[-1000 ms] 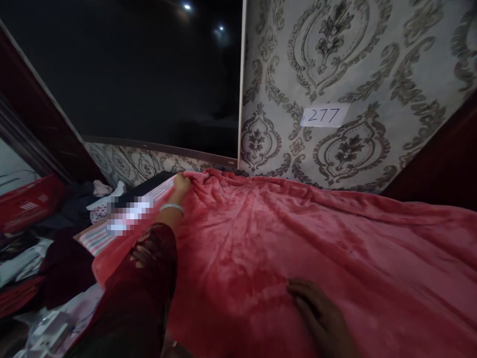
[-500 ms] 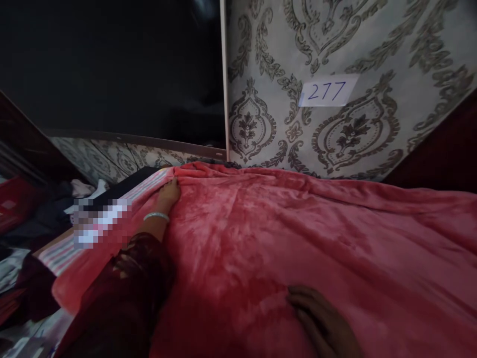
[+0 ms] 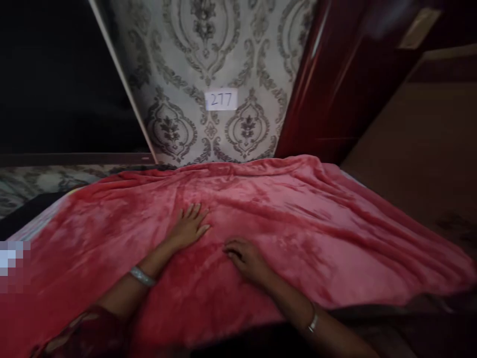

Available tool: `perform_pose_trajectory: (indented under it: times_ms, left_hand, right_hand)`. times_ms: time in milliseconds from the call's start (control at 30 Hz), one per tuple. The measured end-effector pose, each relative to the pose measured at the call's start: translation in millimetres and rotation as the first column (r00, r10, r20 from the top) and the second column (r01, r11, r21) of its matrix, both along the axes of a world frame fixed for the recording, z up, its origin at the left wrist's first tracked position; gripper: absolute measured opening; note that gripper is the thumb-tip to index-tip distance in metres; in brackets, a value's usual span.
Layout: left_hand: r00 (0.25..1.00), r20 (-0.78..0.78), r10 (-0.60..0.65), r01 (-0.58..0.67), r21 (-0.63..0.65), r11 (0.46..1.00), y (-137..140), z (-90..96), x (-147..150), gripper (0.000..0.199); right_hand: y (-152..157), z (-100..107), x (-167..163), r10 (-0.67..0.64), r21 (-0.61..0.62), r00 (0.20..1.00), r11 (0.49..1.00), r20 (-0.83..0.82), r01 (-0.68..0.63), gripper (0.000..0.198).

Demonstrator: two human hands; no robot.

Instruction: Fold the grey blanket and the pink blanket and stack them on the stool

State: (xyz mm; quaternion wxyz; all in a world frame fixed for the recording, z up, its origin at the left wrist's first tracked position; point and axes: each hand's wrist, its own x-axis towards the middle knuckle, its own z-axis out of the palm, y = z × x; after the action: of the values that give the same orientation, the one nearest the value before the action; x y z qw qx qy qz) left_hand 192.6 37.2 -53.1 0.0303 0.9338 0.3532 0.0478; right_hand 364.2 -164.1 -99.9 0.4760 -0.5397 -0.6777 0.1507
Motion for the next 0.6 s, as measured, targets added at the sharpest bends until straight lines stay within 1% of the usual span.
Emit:
perform_pose_trajectory:
  times_ms: [67, 133, 167, 233, 300, 333, 367, 467, 533, 600]
  left_hand:
    - [1.0, -0.006, 0.006, -0.006, 0.035, 0.999, -18, -5.2, 6, 0.061]
    - [1.0, 0.008, 0.021, -0.022, 0.076, 0.997, -23, -5.3, 5, 0.058]
    - [0.999, 0.018, 0.027, -0.029, 0.094, 0.995, -24, -3.9, 4, 0.056]
    - [0.999, 0.027, 0.046, -0.049, 0.121, 0.991, -23, 0.7, 3, 0.053]
    - [0.997, 0.025, 0.071, -0.074, 0.12, 0.99, -27, 6.6, 8, 0.052]
    - [0.997, 0.028, 0.073, -0.075, 0.105, 0.992, -31, 9.7, 14, 0.052]
    - [0.997, 0.036, 0.062, -0.065, 0.082, 0.995, -37, 12.8, 23, 0.052]
    - [0.997, 0.072, -0.034, 0.034, 0.006, 0.999, -60, 22.2, 60, 0.049]
    - [0.993, 0.074, -0.087, 0.087, 0.007, 0.996, -77, 27.3, 91, 0.045]
    - [0.994, 0.054, -0.098, 0.096, 0.036, 0.995, -91, 30.0, 120, 0.044]
  right_hand:
    - [-2, 5, 5, 0.024, 0.003, 1.0, 1.0, 0.004, -0.024, 0.025]
    - [-12, 11, 18, 0.023, 0.005, 1.0, 1.0, 0.017, -0.023, 0.028]
    - [-19, 14, 30, -0.006, 0.01, 1.0, 1.0, 0.028, 0.006, 0.029]
    - [-39, 20, 61, -0.125, 0.026, 0.991, 0.992, 0.041, 0.124, 0.03]
    - [-64, 23, 101, -0.277, 0.019, 0.961, 0.961, 0.028, 0.276, 0.029]
    - [-77, 25, 122, -0.353, -0.004, 0.935, 0.935, 0.008, 0.353, 0.028]
    - [-89, 26, 143, -0.436, -0.038, 0.9, 0.9, -0.023, 0.435, 0.027]
    - [-118, 33, 201, -0.663, -0.134, 0.737, 0.749, -0.134, 0.649, 0.024]
    - [-128, 39, 236, -0.751, -0.151, 0.635, 0.659, -0.181, 0.737, 0.024]
    - [-129, 46, 268, -0.803, -0.146, 0.56, 0.591, -0.205, 0.793, 0.026]
